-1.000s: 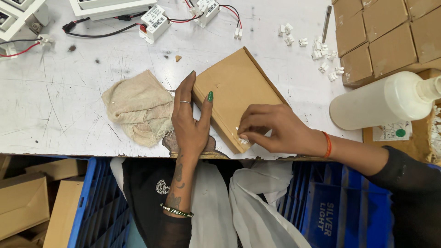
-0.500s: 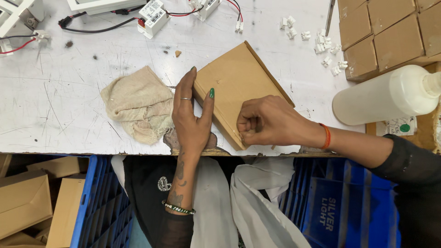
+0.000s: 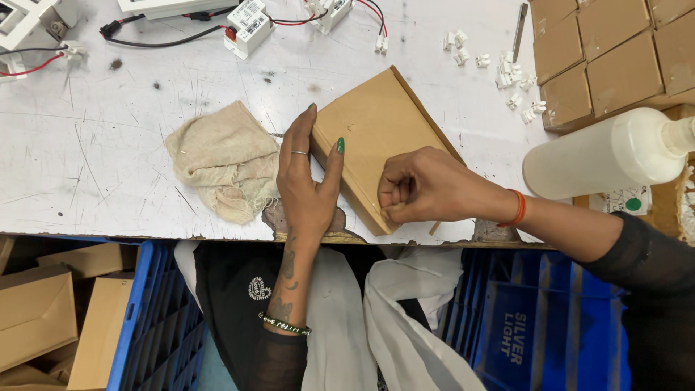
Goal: The person seals a small cardboard box by applying white adhesive dots to the flaps and pressing them together. They use a metal tool to smooth the edges and ensure the seal is secure.
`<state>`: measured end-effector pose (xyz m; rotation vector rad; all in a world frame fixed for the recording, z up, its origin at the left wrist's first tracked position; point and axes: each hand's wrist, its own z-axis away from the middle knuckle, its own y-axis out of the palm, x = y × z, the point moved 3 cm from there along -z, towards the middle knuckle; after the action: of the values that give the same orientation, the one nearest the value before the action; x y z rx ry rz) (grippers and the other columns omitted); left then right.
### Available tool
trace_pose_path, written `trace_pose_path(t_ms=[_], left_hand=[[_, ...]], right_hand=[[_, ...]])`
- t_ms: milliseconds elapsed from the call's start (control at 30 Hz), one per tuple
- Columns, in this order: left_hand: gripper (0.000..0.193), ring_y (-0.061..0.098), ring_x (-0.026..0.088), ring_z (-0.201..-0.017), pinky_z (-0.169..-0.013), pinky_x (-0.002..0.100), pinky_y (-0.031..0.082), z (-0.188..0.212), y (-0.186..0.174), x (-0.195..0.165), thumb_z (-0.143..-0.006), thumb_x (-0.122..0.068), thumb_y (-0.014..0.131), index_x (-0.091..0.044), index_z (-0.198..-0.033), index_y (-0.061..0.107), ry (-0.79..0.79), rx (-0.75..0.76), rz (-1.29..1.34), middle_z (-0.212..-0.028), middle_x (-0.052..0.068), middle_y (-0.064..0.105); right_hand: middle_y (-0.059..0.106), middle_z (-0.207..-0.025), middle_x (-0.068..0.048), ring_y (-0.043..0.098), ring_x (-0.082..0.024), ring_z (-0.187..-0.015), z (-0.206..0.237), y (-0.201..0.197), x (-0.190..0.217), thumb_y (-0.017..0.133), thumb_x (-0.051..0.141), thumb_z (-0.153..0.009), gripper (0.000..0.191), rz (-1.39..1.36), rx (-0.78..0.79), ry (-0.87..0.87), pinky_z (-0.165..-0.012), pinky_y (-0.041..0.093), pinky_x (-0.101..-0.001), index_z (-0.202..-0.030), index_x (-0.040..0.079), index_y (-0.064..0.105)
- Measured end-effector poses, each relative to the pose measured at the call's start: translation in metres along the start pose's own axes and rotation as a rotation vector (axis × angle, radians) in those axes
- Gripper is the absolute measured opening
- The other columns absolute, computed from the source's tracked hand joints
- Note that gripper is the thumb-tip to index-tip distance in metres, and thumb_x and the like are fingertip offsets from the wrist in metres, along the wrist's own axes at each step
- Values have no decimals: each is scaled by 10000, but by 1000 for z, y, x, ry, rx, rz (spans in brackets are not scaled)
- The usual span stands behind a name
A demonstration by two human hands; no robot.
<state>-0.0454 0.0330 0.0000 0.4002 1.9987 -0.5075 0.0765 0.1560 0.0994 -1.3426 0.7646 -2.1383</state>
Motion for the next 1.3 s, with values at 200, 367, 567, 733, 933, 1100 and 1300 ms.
trace_pose_path(t_ms=[200, 367, 567, 733, 933, 1100, 1300], left_hand=[[539, 577, 364, -1384, -1160, 432, 474, -1, -1, 1, -1002, -130, 690, -53, -1503, 507, 8, 2, 11, -1483, 193, 577], [537, 578, 359, -1383, -1159, 430, 476, -1, 0, 1, -1003, -134, 693, -59, -1501, 508, 3, -3, 16, -1483, 187, 575], [541, 570, 359, -1391, -1161, 431, 474, 0, 1, 2, -1009, -135, 694, -58, -1508, 501, -2, 6, 5, -1490, 188, 569], [538, 569, 362, -1394, -1159, 433, 476, 0, 1, 2, -1012, -141, 696, -51, -1506, 502, 11, -4, 3, -1489, 190, 566], [540, 581, 364, -1365, -1143, 435, 479, -1, 0, 1, -1000, -136, 696, -43, -1498, 508, 20, -8, 3, -1469, 194, 575], [519, 581, 360, -1372, -1146, 431, 479, -1, 0, 2, -1018, -142, 669, -44, -1501, 505, 2, 6, 17, -1475, 192, 576], [579, 459, 402, -1528, -1238, 446, 412, -4, 0, 0, -1117, -187, 601, -39, -1620, 356, 3, 82, 29, -1640, 233, 433]], right_hand=[[674, -683, 1, 609, -67, -607, -1, -2, -2, 788, 64, -703, 97, -86, 3, 22, -560, 534, -253, -732, 40, 698], [679, -691, 9, 622, -72, -611, -1, -2, 0, 794, 84, -698, 109, -48, 20, 28, -572, 532, -256, -721, 46, 694], [695, -667, -15, 654, -107, -598, -4, -2, 7, 839, 150, -633, 171, 93, 30, 29, -573, 537, -277, -697, 65, 704], [704, -640, -30, 660, -105, -577, -6, -1, 0, 835, 121, -640, 175, 167, 36, 113, -569, 526, -291, -683, 35, 689], [739, -815, -32, 631, -58, -714, 0, -9, -15, 755, 37, -825, 74, -303, 137, -29, -650, 545, -257, -888, 1, 744], [727, -966, -46, 687, -120, -869, 21, -6, -15, 737, 34, -884, 80, -159, -24, -267, -773, 562, -267, -963, 26, 748], [712, -1012, -54, 730, -195, -916, 31, -6, -11, 731, 51, -866, 127, 74, -127, -355, -780, 612, -303, -986, 82, 760]])
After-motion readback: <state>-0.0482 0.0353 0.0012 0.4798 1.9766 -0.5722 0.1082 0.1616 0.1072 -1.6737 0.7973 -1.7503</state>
